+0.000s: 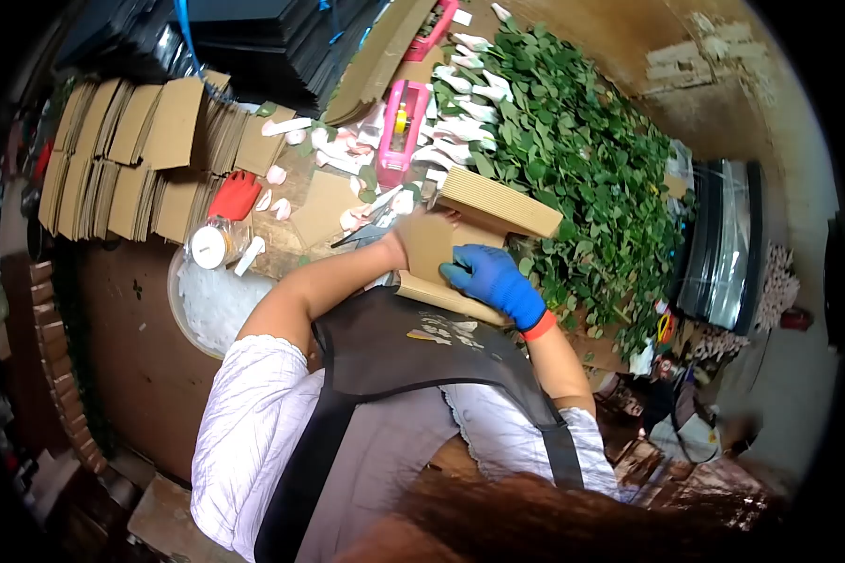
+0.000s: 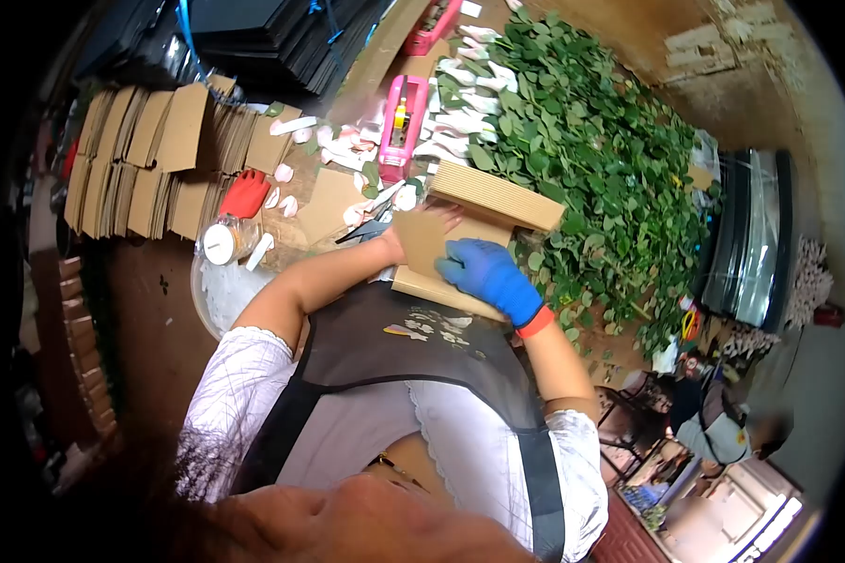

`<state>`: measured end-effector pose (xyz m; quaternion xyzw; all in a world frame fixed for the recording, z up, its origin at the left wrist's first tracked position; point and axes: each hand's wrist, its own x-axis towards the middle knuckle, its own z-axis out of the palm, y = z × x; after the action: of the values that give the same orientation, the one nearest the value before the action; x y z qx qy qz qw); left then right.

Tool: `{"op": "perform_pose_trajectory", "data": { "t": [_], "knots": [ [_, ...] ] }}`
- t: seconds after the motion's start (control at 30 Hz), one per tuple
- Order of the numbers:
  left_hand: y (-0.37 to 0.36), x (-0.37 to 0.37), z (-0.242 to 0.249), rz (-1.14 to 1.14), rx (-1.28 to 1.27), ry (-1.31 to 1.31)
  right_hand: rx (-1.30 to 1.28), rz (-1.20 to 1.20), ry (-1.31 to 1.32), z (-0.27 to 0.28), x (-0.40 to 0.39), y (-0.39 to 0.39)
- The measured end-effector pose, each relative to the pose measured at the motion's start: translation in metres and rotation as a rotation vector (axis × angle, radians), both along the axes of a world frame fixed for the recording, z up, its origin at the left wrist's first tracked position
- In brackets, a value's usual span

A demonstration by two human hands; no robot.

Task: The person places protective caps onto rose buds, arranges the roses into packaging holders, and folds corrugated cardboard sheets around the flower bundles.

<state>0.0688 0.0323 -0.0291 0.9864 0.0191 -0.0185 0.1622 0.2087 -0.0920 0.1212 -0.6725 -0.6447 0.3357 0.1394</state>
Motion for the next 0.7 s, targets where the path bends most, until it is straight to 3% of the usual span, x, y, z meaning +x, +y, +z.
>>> {"op": "perform_pose_trajectory", "data": {
  "t": [0.13,0.17,0.27,0.37,0.4,0.5,0.53,0.63,0.7],
  "knots": [
    [-0.005,-0.003,-0.053,0.050,0.137,-0.339,0.265,0.047,-0.202,0.026,-0.023,0.019],
    [-0.007,-0.002,-0.046,0.039,0.085,-0.263,0.352,0.033,-0.220,0.028,-0.029,0.026],
    [-0.005,-0.002,-0.009,0.021,-0.062,-0.033,0.298,-0.005,-0.456,0.019,-0.034,0.059],
    [0.001,-0.003,0.022,0.019,-0.207,0.200,0.420,-0.153,-0.354,0.039,-0.022,0.049],
    [0.001,-0.006,0.010,0.058,-0.250,0.149,0.375,-0.180,-0.328,0.042,-0.017,0.041],
    [-0.004,-0.005,-0.014,0.047,-0.003,-0.162,0.301,-0.089,-0.098,-0.011,0.013,0.007],
    [-0.003,-0.006,-0.009,0.006,0.008,-0.087,-0.084,0.012,-0.158,-0.027,0.026,0.001],
    [-0.004,-0.001,-0.016,-0.008,0.144,-0.174,-0.612,-0.286,0.483,-0.073,0.039,-0.014],
    [0.000,-0.010,-0.023,-0.030,0.141,-0.066,-0.670,-0.394,0.591,-0.084,0.043,-0.019]
  ]
}}
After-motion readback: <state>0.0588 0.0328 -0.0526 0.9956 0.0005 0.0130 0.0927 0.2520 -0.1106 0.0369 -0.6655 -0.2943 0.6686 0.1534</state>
